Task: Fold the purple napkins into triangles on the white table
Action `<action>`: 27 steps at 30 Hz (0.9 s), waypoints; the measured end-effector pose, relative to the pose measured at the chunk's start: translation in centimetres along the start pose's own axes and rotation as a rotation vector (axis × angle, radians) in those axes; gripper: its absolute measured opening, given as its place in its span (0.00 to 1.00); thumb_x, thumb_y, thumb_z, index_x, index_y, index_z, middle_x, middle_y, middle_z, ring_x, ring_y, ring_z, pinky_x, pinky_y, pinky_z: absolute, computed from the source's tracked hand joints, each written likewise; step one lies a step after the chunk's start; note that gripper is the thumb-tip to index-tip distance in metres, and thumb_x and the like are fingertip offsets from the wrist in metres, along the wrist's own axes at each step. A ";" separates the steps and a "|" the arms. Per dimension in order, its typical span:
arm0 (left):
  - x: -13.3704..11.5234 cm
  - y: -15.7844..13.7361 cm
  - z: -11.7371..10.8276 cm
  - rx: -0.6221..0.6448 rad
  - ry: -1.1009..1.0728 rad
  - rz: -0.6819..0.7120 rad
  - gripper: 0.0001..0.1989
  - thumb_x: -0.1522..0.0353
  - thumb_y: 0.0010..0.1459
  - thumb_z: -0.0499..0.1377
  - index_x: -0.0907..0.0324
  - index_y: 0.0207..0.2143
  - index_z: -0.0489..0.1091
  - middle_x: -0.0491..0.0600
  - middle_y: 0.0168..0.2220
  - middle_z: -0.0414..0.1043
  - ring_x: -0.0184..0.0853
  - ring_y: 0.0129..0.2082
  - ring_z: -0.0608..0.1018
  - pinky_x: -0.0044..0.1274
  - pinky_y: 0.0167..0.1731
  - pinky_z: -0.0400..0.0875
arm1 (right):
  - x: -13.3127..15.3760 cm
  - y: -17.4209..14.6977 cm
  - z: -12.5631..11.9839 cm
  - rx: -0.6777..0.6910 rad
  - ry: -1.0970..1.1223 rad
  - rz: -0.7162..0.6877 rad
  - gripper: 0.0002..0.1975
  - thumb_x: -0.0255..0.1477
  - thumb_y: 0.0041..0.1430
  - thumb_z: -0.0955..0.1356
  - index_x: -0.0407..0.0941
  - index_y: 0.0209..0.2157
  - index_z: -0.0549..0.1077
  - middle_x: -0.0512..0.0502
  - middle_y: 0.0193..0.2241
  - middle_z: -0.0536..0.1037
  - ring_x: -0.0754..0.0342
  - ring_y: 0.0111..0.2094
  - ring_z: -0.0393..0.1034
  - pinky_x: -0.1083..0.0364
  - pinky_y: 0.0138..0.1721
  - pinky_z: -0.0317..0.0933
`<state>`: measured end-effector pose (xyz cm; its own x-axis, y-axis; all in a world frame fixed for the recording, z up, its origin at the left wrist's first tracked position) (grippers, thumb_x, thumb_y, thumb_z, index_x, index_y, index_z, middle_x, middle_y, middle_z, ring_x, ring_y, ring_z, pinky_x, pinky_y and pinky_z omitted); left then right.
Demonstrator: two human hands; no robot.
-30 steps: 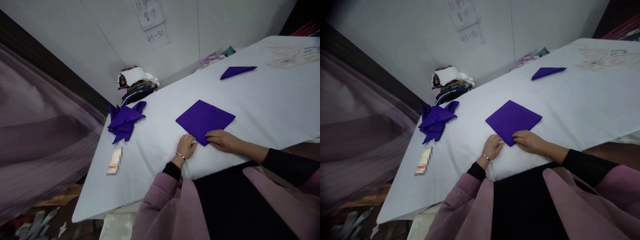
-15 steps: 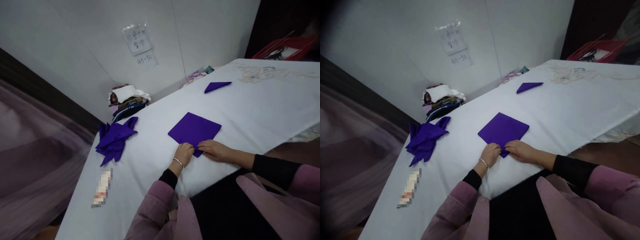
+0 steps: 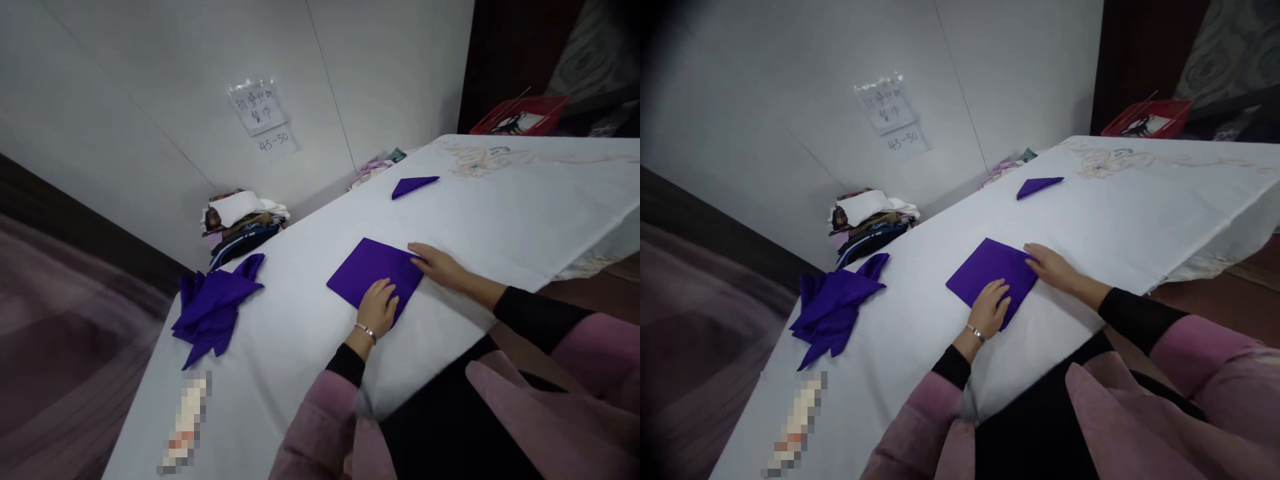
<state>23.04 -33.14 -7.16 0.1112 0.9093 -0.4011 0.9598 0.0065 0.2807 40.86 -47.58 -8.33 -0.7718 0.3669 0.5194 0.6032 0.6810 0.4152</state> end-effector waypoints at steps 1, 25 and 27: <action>-0.2 1.3 0.4 0.024 0.022 -0.008 0.17 0.66 0.63 0.50 0.61 0.52 0.67 0.56 0.57 0.66 0.38 0.59 0.64 0.34 0.59 0.60 | -1.1 0.9 -0.5 0.018 0.017 0.117 0.19 0.35 0.61 0.61 0.45 0.51 0.72 0.41 0.48 0.76 0.46 0.50 0.69 0.45 0.50 0.64; 4.0 11.1 5.8 0.063 0.262 -0.490 0.28 0.61 0.63 0.44 0.59 0.63 0.52 0.56 0.66 0.49 0.47 0.66 0.49 0.44 0.62 0.45 | -0.8 13.0 5.2 0.649 0.129 0.405 0.08 0.27 0.54 0.66 0.40 0.24 0.75 0.50 0.12 0.67 0.56 0.21 0.63 0.58 0.24 0.59; 3.9 11.1 5.9 0.069 0.275 -0.482 0.28 0.62 0.63 0.44 0.61 0.63 0.53 0.57 0.66 0.48 0.47 0.66 0.49 0.43 0.63 0.45 | -0.9 12.8 5.0 0.653 0.110 0.333 0.07 0.28 0.53 0.67 0.40 0.24 0.75 0.48 0.13 0.69 0.55 0.24 0.65 0.57 0.26 0.59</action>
<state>35.60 -31.92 -10.75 -0.4074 0.8851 -0.2252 0.9008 0.4300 0.0603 48.26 -35.97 -7.18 -0.5239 0.5774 0.6262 0.5325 0.7958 -0.2882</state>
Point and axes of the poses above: each hand's wrist, its own y-axis towards the middle knuckle, its own z-axis out of the palm, x = y × z, the point moved 3 cm from there along y, towards the middle knuckle
